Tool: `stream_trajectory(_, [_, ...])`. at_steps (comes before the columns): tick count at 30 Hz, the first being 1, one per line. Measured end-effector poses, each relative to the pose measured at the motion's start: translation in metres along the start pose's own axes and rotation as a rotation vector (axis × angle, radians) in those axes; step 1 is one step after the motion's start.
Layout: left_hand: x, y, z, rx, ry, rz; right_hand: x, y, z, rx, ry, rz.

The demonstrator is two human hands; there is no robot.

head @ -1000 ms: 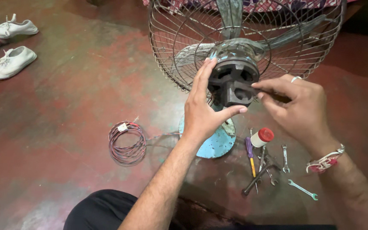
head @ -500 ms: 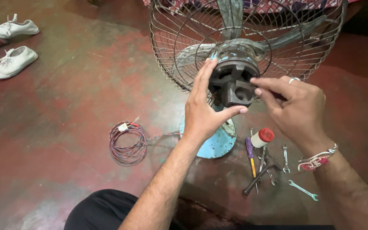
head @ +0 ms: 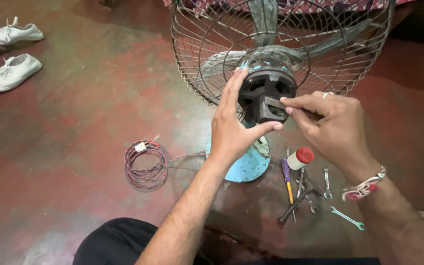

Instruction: The person sits on the floor servicing a pedestal fan. They hold the fan's rear motor housing, work at it with a small hand tool, wipe parts with a cloth, and continue manipulating the housing and blade assembly.

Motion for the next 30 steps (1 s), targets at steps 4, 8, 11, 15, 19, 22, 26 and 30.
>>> stream_trajectory(4, [0.002,0.001,0.0,0.005,0.019,-0.028,-0.002,0.001,0.0,-0.015,-0.055,-0.004])
stream_trajectory(8, [0.002,0.002,0.001,0.005,0.004,-0.003,0.002,-0.001,0.002,0.026,-0.013,-0.02])
stream_trajectory(11, [0.002,0.002,-0.002,0.005,0.004,-0.015,0.001,-0.001,0.003,0.034,-0.041,-0.044])
stream_trajectory(15, [0.003,0.002,-0.001,-0.001,0.006,-0.022,0.001,0.001,0.004,0.04,-0.043,-0.032])
stream_trajectory(19, [0.003,0.002,0.0,0.003,0.008,-0.028,0.001,-0.001,0.007,0.073,-0.069,-0.016])
stream_trajectory(22, [0.002,0.003,-0.001,-0.012,-0.002,-0.031,0.001,-0.001,0.006,0.047,-0.067,-0.043])
stream_trajectory(26, [0.005,0.005,-0.002,0.004,0.021,-0.04,-0.003,-0.006,0.001,0.084,-0.131,0.053])
stream_trajectory(30, [0.006,0.005,-0.003,0.012,0.008,-0.049,-0.012,-0.009,-0.001,0.075,-0.21,0.047])
Point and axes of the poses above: each hand's wrist, its own z-axis towards the middle knuckle, its own y-axis out of the back of the hand, x = y × z, the point moved 6 cm from there along z, towards the middle knuckle, and after that the axes turned 4 degrees about -z, right-handed, at the moved point
